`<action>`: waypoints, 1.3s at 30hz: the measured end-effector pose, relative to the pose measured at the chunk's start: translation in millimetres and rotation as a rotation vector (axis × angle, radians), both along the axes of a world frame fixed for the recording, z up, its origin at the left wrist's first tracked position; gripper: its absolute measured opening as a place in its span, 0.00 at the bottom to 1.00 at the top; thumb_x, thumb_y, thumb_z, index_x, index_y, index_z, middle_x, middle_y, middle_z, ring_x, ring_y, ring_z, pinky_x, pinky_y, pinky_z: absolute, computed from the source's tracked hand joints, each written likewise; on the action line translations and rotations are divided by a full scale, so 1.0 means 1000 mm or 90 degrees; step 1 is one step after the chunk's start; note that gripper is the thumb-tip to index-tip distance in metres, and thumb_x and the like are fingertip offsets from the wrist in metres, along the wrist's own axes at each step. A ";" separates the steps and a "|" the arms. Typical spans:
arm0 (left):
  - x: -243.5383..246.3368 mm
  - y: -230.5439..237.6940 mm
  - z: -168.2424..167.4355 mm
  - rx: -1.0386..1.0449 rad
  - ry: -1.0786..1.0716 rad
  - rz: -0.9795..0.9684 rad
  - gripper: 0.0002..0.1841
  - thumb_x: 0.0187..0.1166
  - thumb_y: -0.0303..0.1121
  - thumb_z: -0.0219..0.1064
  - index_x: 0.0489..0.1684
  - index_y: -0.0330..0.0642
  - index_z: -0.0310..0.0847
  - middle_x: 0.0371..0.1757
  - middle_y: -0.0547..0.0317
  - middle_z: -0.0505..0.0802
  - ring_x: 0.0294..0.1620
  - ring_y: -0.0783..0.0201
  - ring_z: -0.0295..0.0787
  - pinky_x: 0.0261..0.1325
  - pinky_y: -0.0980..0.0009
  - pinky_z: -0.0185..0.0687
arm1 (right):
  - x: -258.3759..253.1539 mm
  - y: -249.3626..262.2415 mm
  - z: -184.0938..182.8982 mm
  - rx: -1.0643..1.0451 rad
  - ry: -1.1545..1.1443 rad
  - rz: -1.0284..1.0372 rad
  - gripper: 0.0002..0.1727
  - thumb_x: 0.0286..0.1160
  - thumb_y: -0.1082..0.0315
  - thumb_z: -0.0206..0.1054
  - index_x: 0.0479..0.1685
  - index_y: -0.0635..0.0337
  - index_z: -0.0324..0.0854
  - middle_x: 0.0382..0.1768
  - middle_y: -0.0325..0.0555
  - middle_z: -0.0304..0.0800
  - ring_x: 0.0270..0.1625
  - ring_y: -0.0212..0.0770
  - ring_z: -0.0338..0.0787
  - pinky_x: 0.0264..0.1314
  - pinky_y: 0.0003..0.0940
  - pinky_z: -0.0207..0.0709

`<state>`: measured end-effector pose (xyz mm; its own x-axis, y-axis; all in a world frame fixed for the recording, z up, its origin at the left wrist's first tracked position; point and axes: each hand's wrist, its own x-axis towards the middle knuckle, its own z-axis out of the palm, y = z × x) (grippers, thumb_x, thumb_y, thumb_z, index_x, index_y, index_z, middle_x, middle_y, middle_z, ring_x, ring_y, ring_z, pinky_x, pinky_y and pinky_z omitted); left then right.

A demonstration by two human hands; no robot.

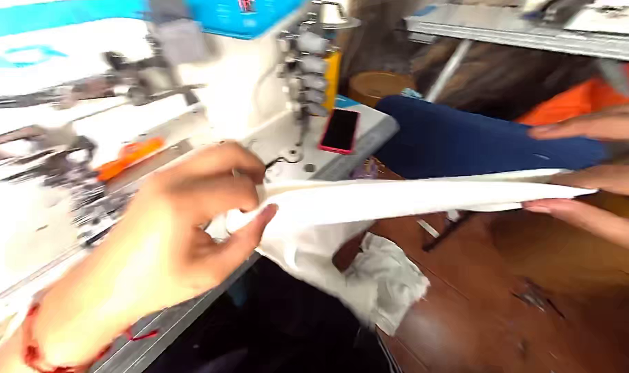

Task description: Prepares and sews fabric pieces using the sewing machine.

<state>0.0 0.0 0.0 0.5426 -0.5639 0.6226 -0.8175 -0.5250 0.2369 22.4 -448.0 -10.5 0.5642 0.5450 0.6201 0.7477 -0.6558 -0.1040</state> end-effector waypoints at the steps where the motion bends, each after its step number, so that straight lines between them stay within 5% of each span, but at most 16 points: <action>1: 0.010 -0.017 -0.027 0.025 0.003 -0.020 0.14 0.77 0.40 0.67 0.18 0.51 0.80 0.38 0.71 0.90 0.43 0.79 0.86 0.45 0.80 0.84 | -0.015 -0.014 -0.013 -0.020 0.019 -0.030 0.20 0.74 0.47 0.71 0.30 0.55 0.92 0.56 0.47 0.93 0.68 0.46 0.83 0.74 0.50 0.69; 3: 0.019 -0.037 -0.084 0.101 0.068 -0.095 0.09 0.79 0.34 0.64 0.28 0.45 0.85 0.33 0.61 0.92 0.36 0.67 0.91 0.41 0.69 0.89 | -0.043 -0.033 -0.060 -0.038 0.089 -0.068 0.17 0.79 0.47 0.66 0.33 0.45 0.94 0.46 0.35 0.96 0.53 0.33 0.91 0.61 0.36 0.82; 5: 0.023 -0.048 -0.130 0.153 0.117 -0.125 0.06 0.79 0.32 0.62 0.42 0.43 0.84 0.29 0.55 0.91 0.27 0.57 0.92 0.29 0.59 0.89 | -0.065 -0.043 -0.112 -0.029 0.170 -0.057 0.15 0.82 0.52 0.63 0.39 0.47 0.94 0.44 0.38 0.96 0.51 0.36 0.92 0.58 0.33 0.83; 8: 0.032 -0.056 -0.166 0.141 0.221 -0.091 0.16 0.88 0.36 0.57 0.67 0.43 0.81 0.37 0.59 0.97 0.25 0.60 0.94 0.27 0.59 0.90 | -0.086 -0.057 -0.161 0.046 0.216 -0.093 0.13 0.83 0.54 0.65 0.40 0.48 0.93 0.37 0.41 0.95 0.48 0.36 0.92 0.58 0.27 0.82; 12: 0.065 -0.098 -0.184 0.027 0.340 -0.018 0.15 0.86 0.30 0.56 0.52 0.39 0.92 0.32 0.61 0.95 0.27 0.69 0.92 0.36 0.69 0.92 | -0.079 -0.073 -0.179 0.154 0.248 -0.292 0.18 0.75 0.52 0.68 0.46 0.58 0.92 0.31 0.42 0.94 0.30 0.31 0.89 0.34 0.29 0.84; 19: 0.145 -0.225 -0.245 0.020 0.632 0.033 0.14 0.90 0.26 0.57 0.62 0.31 0.86 0.53 0.41 0.95 0.53 0.50 0.96 0.65 0.51 0.87 | -0.044 -0.108 -0.228 0.288 0.366 -0.546 0.04 0.71 0.73 0.75 0.41 0.62 0.93 0.23 0.42 0.91 0.23 0.33 0.88 0.31 0.36 0.84; 22: 0.164 -0.268 -0.272 -0.005 0.657 0.019 0.15 0.90 0.26 0.56 0.63 0.31 0.87 0.59 0.38 0.93 0.63 0.46 0.90 0.73 0.48 0.78 | -0.045 -0.125 -0.248 0.320 0.365 -0.608 0.06 0.75 0.74 0.73 0.45 0.62 0.92 0.28 0.46 0.93 0.27 0.37 0.91 0.36 0.41 0.86; 29: 0.159 -0.298 -0.325 -0.033 0.563 -0.090 0.14 0.86 0.20 0.57 0.58 0.31 0.90 0.63 0.40 0.92 0.68 0.48 0.89 0.77 0.53 0.78 | -0.084 -0.130 -0.310 0.274 0.345 -0.626 0.10 0.74 0.73 0.69 0.48 0.70 0.91 0.32 0.57 0.94 0.30 0.50 0.92 0.37 0.51 0.87; 32: 0.141 -0.287 -0.360 0.209 0.633 -0.090 0.16 0.87 0.20 0.56 0.65 0.33 0.86 0.71 0.39 0.88 0.75 0.44 0.84 0.82 0.50 0.72 | -0.105 -0.102 -0.359 0.233 0.493 -0.625 0.13 0.78 0.71 0.67 0.51 0.70 0.91 0.39 0.62 0.95 0.37 0.57 0.95 0.46 0.57 0.87; 34: 0.126 -0.276 -0.375 0.477 0.711 -0.087 0.24 0.83 0.21 0.60 0.80 0.38 0.76 0.84 0.38 0.76 0.89 0.40 0.65 0.90 0.41 0.53 | -0.122 -0.085 -0.389 0.160 0.758 -0.604 0.21 0.83 0.68 0.64 0.70 0.68 0.82 0.59 0.66 0.91 0.58 0.63 0.92 0.65 0.60 0.82; 36: 0.113 -0.269 -0.365 0.662 0.779 -0.054 0.32 0.79 0.23 0.67 0.87 0.35 0.66 0.89 0.32 0.66 0.93 0.32 0.51 0.89 0.28 0.38 | -0.143 -0.074 -0.424 0.063 0.973 -0.550 0.34 0.82 0.62 0.67 0.86 0.66 0.66 0.78 0.69 0.76 0.77 0.67 0.80 0.79 0.63 0.70; 39: 0.096 -0.250 -0.332 0.645 0.764 -0.054 0.29 0.86 0.32 0.63 0.87 0.37 0.67 0.89 0.36 0.69 0.93 0.37 0.54 0.90 0.31 0.37 | -0.162 -0.062 -0.439 -0.018 1.061 -0.430 0.29 0.87 0.57 0.62 0.79 0.68 0.73 0.67 0.71 0.84 0.68 0.68 0.86 0.73 0.62 0.75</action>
<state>96.4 -249.7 -331.8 0.3695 -0.5172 -0.7720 -0.4531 -0.8256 0.3363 -139.2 -509.9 -449.8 0.6272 -0.0205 -0.7786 -0.4907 -0.7867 -0.3745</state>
